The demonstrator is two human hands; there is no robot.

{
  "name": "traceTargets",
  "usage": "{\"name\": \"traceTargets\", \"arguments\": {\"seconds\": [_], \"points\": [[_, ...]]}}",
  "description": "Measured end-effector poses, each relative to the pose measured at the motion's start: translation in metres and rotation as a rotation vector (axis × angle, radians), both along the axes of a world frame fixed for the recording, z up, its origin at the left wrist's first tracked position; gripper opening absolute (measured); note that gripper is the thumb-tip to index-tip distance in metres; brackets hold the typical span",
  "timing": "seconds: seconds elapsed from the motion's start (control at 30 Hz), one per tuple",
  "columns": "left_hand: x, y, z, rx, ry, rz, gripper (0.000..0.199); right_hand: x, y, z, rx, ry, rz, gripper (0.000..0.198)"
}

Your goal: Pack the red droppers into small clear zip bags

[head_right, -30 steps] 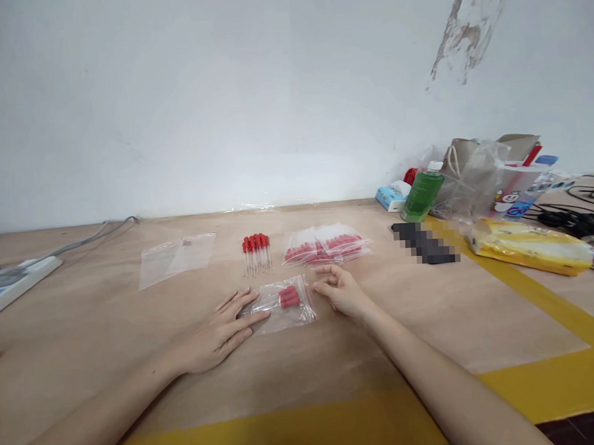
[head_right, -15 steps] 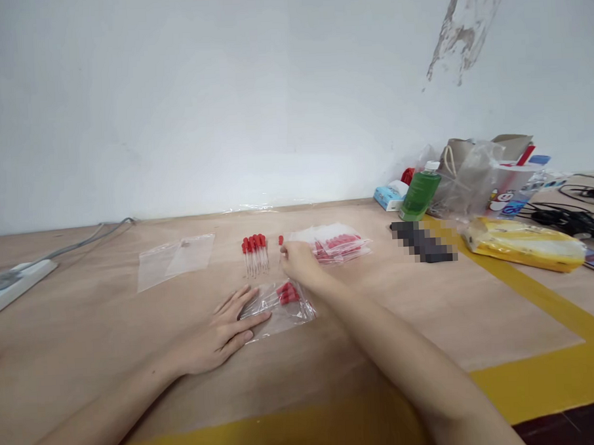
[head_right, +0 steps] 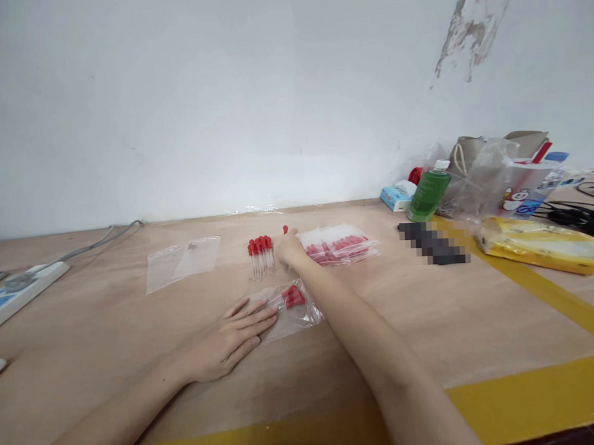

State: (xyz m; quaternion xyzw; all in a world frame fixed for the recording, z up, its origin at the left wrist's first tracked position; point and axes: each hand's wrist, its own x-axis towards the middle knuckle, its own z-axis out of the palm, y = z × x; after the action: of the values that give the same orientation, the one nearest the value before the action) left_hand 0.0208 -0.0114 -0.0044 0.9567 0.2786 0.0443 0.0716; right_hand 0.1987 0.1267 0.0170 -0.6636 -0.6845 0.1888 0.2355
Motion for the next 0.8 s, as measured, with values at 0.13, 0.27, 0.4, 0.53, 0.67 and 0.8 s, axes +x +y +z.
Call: {"name": "traceTargets", "arguments": {"seconds": [0.13, 0.27, 0.4, 0.53, 0.67, 0.8], "points": [[-0.001, 0.002, -0.004, 0.003, -0.028, 0.015, 0.042, 0.047, -0.027, 0.002, 0.158, 0.328, 0.049, 0.056], [-0.002, 0.002, -0.007, 0.020, -0.122, 0.049, 0.038, 0.094, -0.070, -0.017, 0.186, 0.849, 0.072, 0.070], [-0.002, 0.000, -0.007, -0.016, -0.233, 0.063, 0.034, 0.114, -0.096, -0.036, 0.168, 1.043, -0.057, 0.068], [-0.003, 0.000, -0.009, -0.033, -0.291, 0.054, 0.033, 0.111, -0.100, -0.043, 0.171, 1.149, -0.084, 0.054], [-0.003, 0.001, -0.011, -0.057, -0.275, 0.065, 0.034, 0.107, -0.097, -0.046, 0.239, 1.165, -0.102, 0.052], [-0.003, 0.001, -0.009, -0.070, -0.271, 0.065, 0.033, 0.105, -0.095, -0.052, 0.186, 1.116, -0.094, 0.054]]}}
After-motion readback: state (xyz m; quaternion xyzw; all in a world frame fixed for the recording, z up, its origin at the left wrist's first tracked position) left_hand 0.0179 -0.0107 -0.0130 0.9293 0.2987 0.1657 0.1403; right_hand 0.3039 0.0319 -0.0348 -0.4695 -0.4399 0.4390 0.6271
